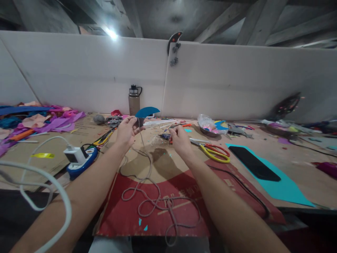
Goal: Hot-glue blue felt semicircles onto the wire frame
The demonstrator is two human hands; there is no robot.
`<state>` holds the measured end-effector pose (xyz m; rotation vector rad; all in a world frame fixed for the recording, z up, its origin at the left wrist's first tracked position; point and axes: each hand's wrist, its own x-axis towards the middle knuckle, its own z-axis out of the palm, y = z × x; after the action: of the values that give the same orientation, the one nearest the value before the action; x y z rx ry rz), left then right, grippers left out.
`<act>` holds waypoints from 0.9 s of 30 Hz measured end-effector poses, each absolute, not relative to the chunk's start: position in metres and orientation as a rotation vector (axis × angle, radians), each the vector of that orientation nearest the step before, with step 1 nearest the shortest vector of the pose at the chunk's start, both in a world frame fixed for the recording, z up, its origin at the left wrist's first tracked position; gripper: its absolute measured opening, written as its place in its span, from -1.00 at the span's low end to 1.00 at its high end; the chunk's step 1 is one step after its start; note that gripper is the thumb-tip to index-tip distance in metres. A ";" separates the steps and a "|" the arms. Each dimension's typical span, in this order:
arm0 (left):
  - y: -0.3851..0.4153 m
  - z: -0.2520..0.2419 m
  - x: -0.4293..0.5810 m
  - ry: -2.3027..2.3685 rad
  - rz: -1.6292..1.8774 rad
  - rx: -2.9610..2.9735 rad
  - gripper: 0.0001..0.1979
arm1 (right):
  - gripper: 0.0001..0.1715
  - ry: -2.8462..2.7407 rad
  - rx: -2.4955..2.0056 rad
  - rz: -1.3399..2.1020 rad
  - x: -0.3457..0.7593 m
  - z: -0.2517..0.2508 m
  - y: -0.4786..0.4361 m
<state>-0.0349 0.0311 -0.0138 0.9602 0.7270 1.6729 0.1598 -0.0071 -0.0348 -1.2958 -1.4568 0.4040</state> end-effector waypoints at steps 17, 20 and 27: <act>0.035 -0.017 -0.036 0.697 1.590 0.827 -0.94 | -0.69 -1.245 -0.875 1.199 0.179 -0.032 -0.008; 0.034 -0.019 -0.036 0.683 1.621 0.851 -0.94 | -0.83 -1.392 -1.086 0.970 0.187 -0.034 -0.006; 0.032 -0.019 -0.033 0.696 1.655 0.955 -0.94 | -0.65 -1.714 -1.862 0.276 0.200 -0.058 0.007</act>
<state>-0.0330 0.0323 -0.0191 0.9554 0.6959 1.6552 0.1998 0.0075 -0.0577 -1.8619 -1.7139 0.2762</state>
